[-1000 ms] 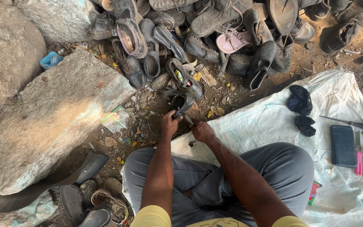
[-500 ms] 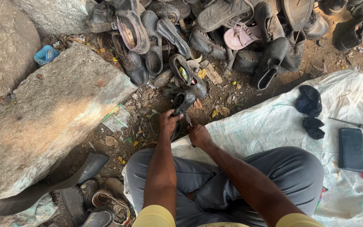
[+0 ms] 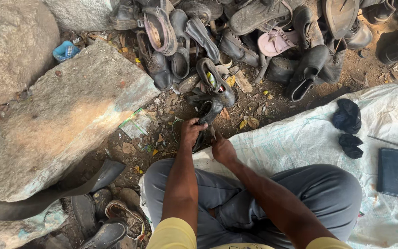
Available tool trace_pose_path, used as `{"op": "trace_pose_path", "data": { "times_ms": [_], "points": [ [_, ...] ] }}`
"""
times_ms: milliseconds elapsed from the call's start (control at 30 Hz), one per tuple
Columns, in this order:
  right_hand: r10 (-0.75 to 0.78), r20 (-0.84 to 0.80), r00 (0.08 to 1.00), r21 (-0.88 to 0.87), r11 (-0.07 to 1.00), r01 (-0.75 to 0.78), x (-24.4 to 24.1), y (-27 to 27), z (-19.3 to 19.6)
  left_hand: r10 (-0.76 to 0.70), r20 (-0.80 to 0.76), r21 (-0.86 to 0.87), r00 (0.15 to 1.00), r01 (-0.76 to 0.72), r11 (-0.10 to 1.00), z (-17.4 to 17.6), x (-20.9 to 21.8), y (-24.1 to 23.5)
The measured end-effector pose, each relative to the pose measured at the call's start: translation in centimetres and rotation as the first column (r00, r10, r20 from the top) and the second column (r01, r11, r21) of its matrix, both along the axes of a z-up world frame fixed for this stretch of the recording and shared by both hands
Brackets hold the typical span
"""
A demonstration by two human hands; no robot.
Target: The person sits on a sack outdoors and uses a knife to scrape and clean the soles and edges of several worn shoes. They handle each shoe individually, turning them over to access different surfaces, and place them back in a pile after working on them.
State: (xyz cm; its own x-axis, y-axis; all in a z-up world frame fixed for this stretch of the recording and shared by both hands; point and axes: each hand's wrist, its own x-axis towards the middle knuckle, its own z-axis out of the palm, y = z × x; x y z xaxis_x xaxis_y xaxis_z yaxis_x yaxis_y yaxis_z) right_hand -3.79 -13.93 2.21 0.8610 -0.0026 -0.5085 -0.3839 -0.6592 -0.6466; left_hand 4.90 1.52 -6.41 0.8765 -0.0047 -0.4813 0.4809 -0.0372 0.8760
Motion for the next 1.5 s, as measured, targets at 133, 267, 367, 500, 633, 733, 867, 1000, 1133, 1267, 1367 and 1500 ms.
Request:
{"op": "trace_pose_path", "data": {
  "times_ms": [133, 267, 367, 500, 633, 733, 867, 1000, 1133, 1267, 1367, 1500],
  "points": [
    [0.030, 0.074, 0.997, 0.008, 1.000, -0.030, -3.4, -0.3, -0.5, 0.070, 0.000, -0.121, 0.998, -0.069, 0.990, -1.2, 0.8, 0.4],
    [-0.017, 0.103, 0.995, 0.096, 0.995, 0.007, -2.4, -0.8, -3.2, 0.120, -0.032, -0.223, 0.992, -0.124, 0.967, -2.0, 0.7, 0.1],
    [0.037, 0.098, 0.994, 0.005, 0.999, -0.037, 0.3, -0.3, -5.2, 0.057, -0.046, -0.214, 0.997, -0.065, 0.975, -1.0, 1.1, 0.3],
    [0.024, 0.166, 0.986, 0.081, 0.996, -0.038, -5.1, -0.1, -5.7, 0.128, -0.140, -0.126, 0.982, -0.146, 0.981, -1.2, -0.6, 0.5],
    [0.059, 0.099, 0.993, 0.113, 0.991, -0.070, -4.9, -1.3, -3.6, 0.165, -0.056, -0.232, 0.985, -0.173, 0.957, -2.4, 2.6, -0.3],
    [0.077, 0.064, 0.995, 0.069, 0.994, -0.081, -5.1, -1.1, -2.1, 0.103, 0.036, -0.175, 0.994, -0.095, 0.980, -2.9, 1.1, -0.2],
    [0.000, -0.077, 0.997, -0.077, 0.997, -0.006, -2.9, -1.6, -0.2, -0.406, 0.124, 0.711, 0.906, 0.204, 0.673, 2.3, 0.9, -0.4],
    [0.033, -0.003, 0.999, -0.093, 0.995, -0.034, -1.3, -3.7, -0.1, -0.648, -0.327, 0.858, 0.688, 0.503, 0.101, 7.8, -1.4, -0.8],
    [0.047, 0.036, 0.998, -0.069, 0.997, -0.044, 0.1, -5.0, -1.4, -0.759, 0.149, 0.867, 0.634, 0.286, 0.408, 6.3, -2.4, -3.5],
    [0.103, 0.043, 0.994, -0.128, 0.987, -0.097, 2.2, -8.2, -1.7, -0.670, 0.386, 0.811, 0.634, 0.113, 0.574, 4.5, -2.9, -7.0],
    [0.179, 0.020, 0.984, -0.074, 0.981, -0.177, 3.4, -10.2, -2.1, -0.597, 0.433, 0.730, 0.675, 0.126, 0.672, 4.9, -3.1, -7.0],
    [0.185, 0.114, 0.976, -0.097, 0.980, -0.174, 3.1, -9.3, -3.3, -0.514, 0.432, 0.695, 0.741, 0.090, 0.713, 5.6, -2.9, -6.3]
  ]
}}
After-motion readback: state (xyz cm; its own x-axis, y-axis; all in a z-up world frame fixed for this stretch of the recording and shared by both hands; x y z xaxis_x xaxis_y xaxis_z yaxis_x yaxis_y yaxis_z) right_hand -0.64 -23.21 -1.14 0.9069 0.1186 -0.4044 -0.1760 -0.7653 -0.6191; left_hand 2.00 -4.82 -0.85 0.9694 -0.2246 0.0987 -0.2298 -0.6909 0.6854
